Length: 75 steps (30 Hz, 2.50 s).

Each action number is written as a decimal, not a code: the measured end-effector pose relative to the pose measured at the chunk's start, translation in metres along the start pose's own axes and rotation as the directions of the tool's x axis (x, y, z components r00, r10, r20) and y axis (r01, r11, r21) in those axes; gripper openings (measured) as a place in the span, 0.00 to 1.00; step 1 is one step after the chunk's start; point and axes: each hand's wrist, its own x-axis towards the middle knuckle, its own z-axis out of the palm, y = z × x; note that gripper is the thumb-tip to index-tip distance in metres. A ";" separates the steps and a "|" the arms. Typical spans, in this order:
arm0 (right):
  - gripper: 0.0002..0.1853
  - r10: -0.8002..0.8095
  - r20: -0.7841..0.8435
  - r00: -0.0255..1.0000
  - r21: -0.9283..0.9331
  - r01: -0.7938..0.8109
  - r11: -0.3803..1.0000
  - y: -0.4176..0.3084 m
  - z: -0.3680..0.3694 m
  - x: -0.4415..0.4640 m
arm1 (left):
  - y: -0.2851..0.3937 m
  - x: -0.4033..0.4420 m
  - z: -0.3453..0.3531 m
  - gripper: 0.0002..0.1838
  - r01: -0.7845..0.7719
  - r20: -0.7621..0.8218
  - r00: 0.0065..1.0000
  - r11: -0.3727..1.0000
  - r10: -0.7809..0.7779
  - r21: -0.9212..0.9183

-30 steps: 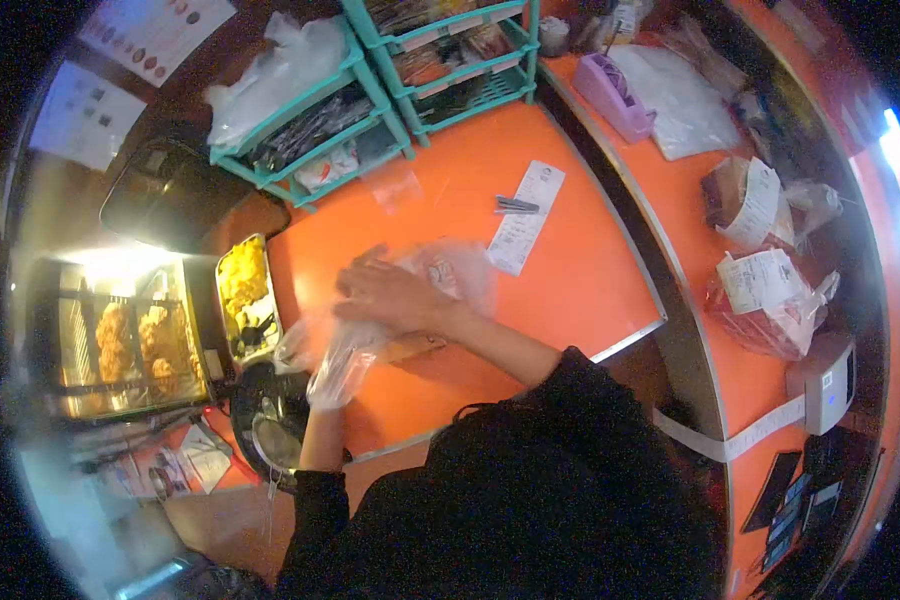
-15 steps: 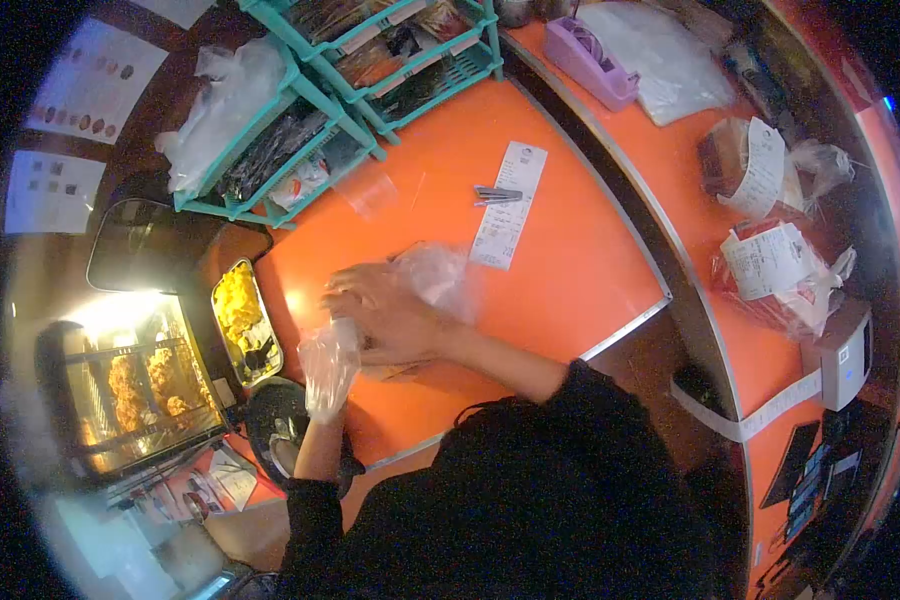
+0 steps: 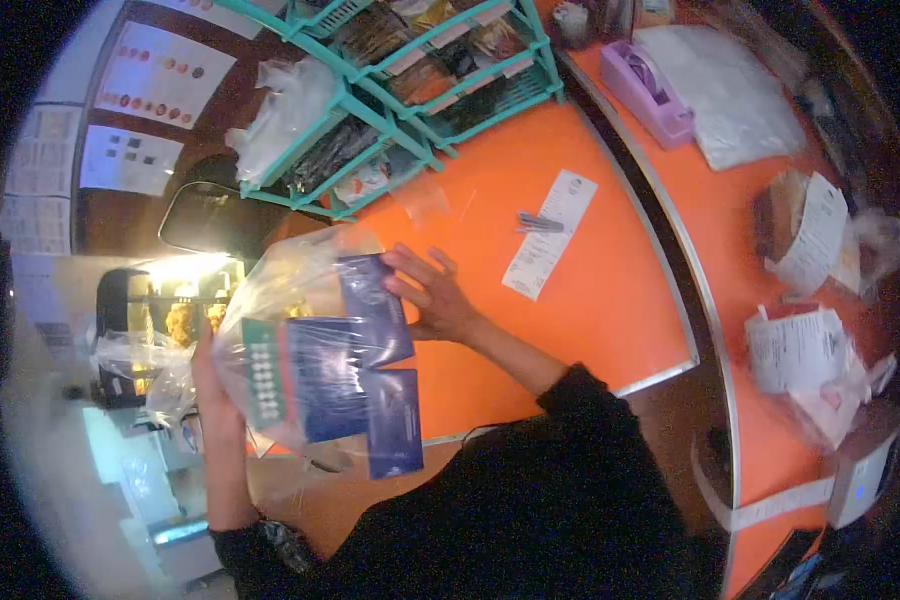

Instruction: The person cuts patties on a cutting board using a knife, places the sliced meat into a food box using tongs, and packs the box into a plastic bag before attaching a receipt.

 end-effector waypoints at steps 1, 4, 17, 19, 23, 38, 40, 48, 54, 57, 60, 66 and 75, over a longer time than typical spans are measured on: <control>0.47 -0.061 0.083 0.995 0.065 0.056 0.996 0.000 -0.002 0.020 | 0.006 -0.021 0.002 0.23 -0.086 0.042 0.996 0.996 0.084 0.027; 0.45 -0.092 0.083 0.992 0.599 0.024 0.800 -0.005 -0.004 0.068 | 0.025 -0.066 0.013 0.23 -0.130 0.053 0.990 0.991 0.128 0.030; 0.19 -0.042 0.981 0.191 0.171 -0.941 -0.293 -0.090 0.037 -0.063 | 0.042 -0.099 -0.033 0.15 -0.390 0.536 0.731 -0.387 0.421 0.836; 0.16 -0.175 0.984 0.043 -0.037 -0.902 -0.430 -0.083 0.031 -0.073 | 0.037 -0.092 -0.034 0.13 -0.458 0.688 0.671 -0.576 0.276 0.678; 0.09 -0.426 0.888 0.172 -0.248 -0.600 -0.760 0.007 -0.002 -0.052 | -0.010 -0.061 -0.037 0.10 -0.552 0.869 0.490 -0.748 0.067 0.369; 0.13 0.354 0.664 0.659 -0.343 -0.152 0.927 0.280 -0.010 -0.012 | -0.266 0.073 -0.017 0.06 -0.685 0.386 0.347 -0.050 0.855 0.727; 0.13 0.310 0.711 0.631 -0.352 -0.062 0.934 0.299 0.001 -0.031 | -0.293 0.094 -0.041 0.09 -0.501 0.395 0.535 -0.095 0.747 0.860; 0.05 0.522 0.658 0.543 -0.049 -0.660 0.749 0.175 -0.023 0.013 | -0.193 0.046 0.001 0.25 0.208 -0.098 0.974 0.646 -0.203 0.735; 0.10 0.124 0.816 0.565 0.202 -0.480 0.854 -0.026 0.007 -0.011 | -0.192 0.062 -0.020 0.21 0.154 0.024 0.961 0.607 -0.274 0.779; 0.10 0.305 0.798 0.520 -0.016 -0.488 0.873 -0.058 0.033 -0.011 | -0.186 0.069 -0.023 0.11 -0.640 0.642 0.767 0.073 0.005 0.765; 0.11 0.437 0.757 0.485 -0.139 -0.535 0.834 -0.073 0.050 -0.024 | -0.179 0.059 -0.013 0.11 -0.611 0.611 0.791 0.004 0.024 0.792; 0.11 0.480 0.759 0.440 -0.230 -0.509 0.830 -0.079 0.053 -0.024 | -0.199 0.038 -0.021 0.28 -0.747 0.609 0.534 -0.011 0.587 0.665; 0.10 0.103 0.626 0.773 -0.018 -0.118 0.993 -0.065 0.049 -0.048 | -0.228 0.034 -0.007 0.05 -0.440 0.055 0.816 0.557 0.575 0.705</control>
